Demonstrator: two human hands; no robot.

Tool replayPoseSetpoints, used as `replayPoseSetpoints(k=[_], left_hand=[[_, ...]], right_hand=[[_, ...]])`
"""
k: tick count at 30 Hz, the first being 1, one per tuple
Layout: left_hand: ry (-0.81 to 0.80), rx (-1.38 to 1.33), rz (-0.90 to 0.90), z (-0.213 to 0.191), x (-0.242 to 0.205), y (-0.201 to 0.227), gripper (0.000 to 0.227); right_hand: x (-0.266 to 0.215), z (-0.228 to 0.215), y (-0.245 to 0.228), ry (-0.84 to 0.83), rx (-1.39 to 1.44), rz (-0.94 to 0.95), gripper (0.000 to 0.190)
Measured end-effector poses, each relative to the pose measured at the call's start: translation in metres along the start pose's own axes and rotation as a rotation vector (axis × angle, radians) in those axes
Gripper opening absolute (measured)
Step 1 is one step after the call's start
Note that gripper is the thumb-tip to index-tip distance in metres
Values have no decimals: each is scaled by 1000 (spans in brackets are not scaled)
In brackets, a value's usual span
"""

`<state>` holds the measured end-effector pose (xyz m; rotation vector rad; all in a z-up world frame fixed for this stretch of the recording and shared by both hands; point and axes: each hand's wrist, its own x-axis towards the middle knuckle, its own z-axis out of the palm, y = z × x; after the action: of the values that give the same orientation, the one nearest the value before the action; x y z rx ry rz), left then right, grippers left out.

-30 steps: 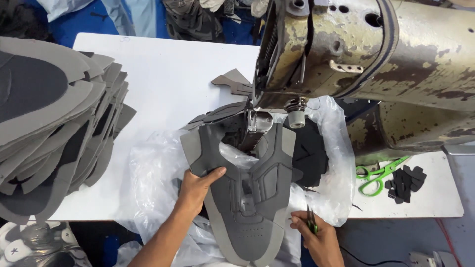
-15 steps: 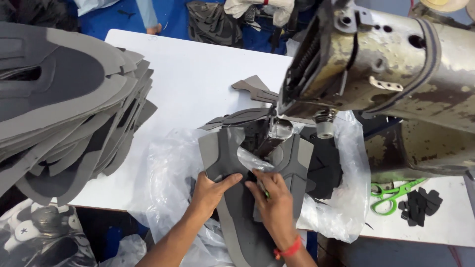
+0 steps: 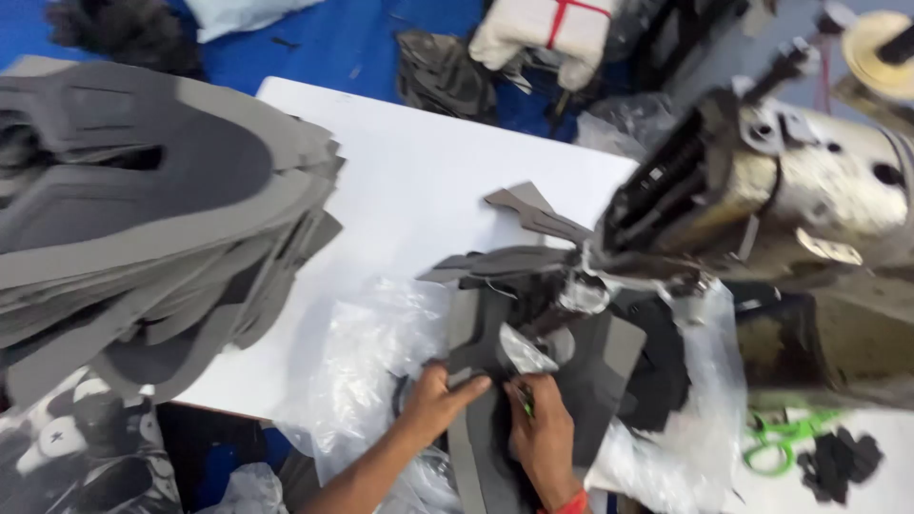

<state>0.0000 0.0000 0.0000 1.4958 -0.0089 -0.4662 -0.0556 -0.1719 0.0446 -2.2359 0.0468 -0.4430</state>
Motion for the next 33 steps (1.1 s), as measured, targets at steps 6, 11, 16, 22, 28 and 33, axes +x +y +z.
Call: replayPoseSetpoints(k=[6,11,16,22,28,33], left_hand=[[12,56,82,0,-5,12,28],[32,69,86,-1,-8,20,30],[14,-20,25,2,-8,16,30],[13,63,29,0,-4,-10,32],[-89,-173,52,-5,10,-40,19],[-90,-289,-30,-5,3,-17,11]], right_hand=[[-13,17,27,30,9,458,16],[-12,27,52,112,10,218,16],[-19,50,121,97,-54,-3,17],[-41,97,232,229,154,353,15],[-38,92,264,212,343,226,22],[-38,101,305,176,353,152,31]])
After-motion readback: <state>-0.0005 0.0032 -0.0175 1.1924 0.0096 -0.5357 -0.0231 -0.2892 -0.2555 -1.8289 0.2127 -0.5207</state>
